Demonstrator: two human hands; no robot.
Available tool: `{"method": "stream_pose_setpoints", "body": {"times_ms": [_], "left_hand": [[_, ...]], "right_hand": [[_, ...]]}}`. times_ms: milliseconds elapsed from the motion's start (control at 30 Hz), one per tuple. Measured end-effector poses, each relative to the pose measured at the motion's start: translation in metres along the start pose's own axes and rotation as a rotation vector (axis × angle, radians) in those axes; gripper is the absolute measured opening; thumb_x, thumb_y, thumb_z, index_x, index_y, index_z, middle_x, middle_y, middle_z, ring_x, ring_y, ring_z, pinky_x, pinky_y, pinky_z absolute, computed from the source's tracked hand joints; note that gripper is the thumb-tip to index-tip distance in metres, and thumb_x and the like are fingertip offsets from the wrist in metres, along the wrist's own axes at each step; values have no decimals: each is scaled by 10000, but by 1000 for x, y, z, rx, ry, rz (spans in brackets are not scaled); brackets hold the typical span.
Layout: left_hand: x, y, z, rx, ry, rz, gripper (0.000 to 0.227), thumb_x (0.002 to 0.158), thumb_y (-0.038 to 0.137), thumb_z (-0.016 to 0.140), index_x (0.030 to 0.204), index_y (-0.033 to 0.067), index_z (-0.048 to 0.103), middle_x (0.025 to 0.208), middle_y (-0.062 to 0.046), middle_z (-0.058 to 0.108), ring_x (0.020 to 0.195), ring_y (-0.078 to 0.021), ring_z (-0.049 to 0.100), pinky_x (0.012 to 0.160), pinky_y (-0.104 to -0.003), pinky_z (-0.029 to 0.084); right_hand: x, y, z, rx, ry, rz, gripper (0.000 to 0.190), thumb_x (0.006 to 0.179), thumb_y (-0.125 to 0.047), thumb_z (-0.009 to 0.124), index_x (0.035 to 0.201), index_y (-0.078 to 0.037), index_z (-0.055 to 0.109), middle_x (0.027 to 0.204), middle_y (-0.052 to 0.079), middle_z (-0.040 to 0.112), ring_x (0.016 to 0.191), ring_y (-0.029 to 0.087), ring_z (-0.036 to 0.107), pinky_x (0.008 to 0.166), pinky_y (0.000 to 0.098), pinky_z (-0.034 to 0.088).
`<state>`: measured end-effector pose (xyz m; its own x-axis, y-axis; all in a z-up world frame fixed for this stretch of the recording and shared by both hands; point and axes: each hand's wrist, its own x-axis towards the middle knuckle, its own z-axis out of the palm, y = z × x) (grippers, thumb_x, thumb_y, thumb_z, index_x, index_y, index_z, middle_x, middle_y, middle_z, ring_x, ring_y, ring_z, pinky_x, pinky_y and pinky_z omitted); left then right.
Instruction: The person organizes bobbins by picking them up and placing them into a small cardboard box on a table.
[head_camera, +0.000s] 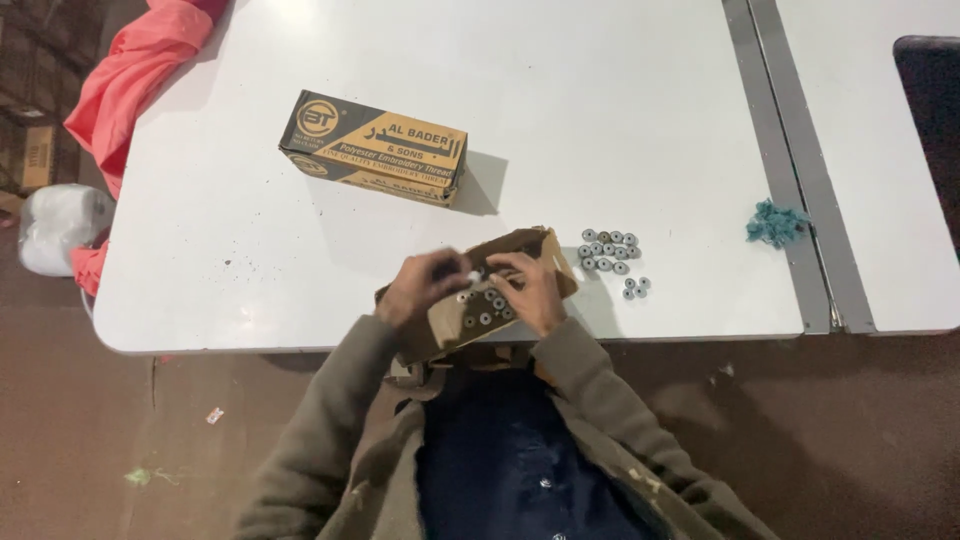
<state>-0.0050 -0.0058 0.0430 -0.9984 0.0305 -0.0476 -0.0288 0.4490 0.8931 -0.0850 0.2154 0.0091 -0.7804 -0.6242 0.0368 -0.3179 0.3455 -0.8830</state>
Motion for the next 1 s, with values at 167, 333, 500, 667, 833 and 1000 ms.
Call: {"method": "stream_pose_setpoints", "body": {"times_ms": [167, 333, 500, 667, 833, 1000], "left_hand": [[7, 39, 18, -690, 124, -52, 257, 942, 121, 749, 1164, 6, 690, 934, -141, 768, 861, -186, 723, 858, -373, 610], [15, 35, 33, -788, 45, -65, 316, 898, 99, 792, 1181, -13, 707, 913, -131, 768, 855, -164, 708, 828, -321, 620], [23, 26, 44, -720, 34, -66, 278, 972, 173, 736, 1193, 14, 680, 904, -130, 723, 829, -191, 687, 685, -278, 574], [32, 56, 50, -589, -223, 14, 428, 1075, 353, 550, 1340, 17, 567, 972, -147, 613, 805, -215, 613, 657, -329, 527], [40, 73, 53, -511, -256, -29, 305, 1053, 289, 600, 1022, 22, 743, 702, -71, 615, 660, -159, 611, 619, -300, 503], [52, 77, 66, -632, 6, 213, 356, 1116, 258, 490, 923, 9, 657, 1367, -259, 577, 1299, -434, 559, 1078, -575, 417]], "right_hand": [[-10, -52, -22, 15, 79, -211, 372, 1045, -244, 695, 1389, -131, 607, 1184, 107, 662, 1124, 311, 671, 940, 485, 614], [-9, -41, -30, 1, 192, -393, 351, 976, -228, 773, 1307, -143, 696, 1150, 59, 694, 1080, 272, 720, 883, 447, 642], [-13, -44, -37, -5, 273, -408, 273, 919, -215, 830, 1175, -137, 773, 1101, 50, 741, 1025, 259, 750, 836, 404, 637], [-23, -32, -50, 98, 378, -260, 266, 946, -152, 811, 1201, -119, 743, 1062, 97, 756, 1003, 267, 754, 803, 411, 635], [-30, -7, -77, 366, 457, -58, 285, 935, -169, 827, 1189, -94, 721, 1074, 59, 763, 981, 132, 716, 830, 299, 617], [-38, 10, -85, 269, 394, -13, 269, 913, -82, 830, 1170, -74, 750, 1049, 162, 738, 958, 247, 747, 794, 432, 627]]}}
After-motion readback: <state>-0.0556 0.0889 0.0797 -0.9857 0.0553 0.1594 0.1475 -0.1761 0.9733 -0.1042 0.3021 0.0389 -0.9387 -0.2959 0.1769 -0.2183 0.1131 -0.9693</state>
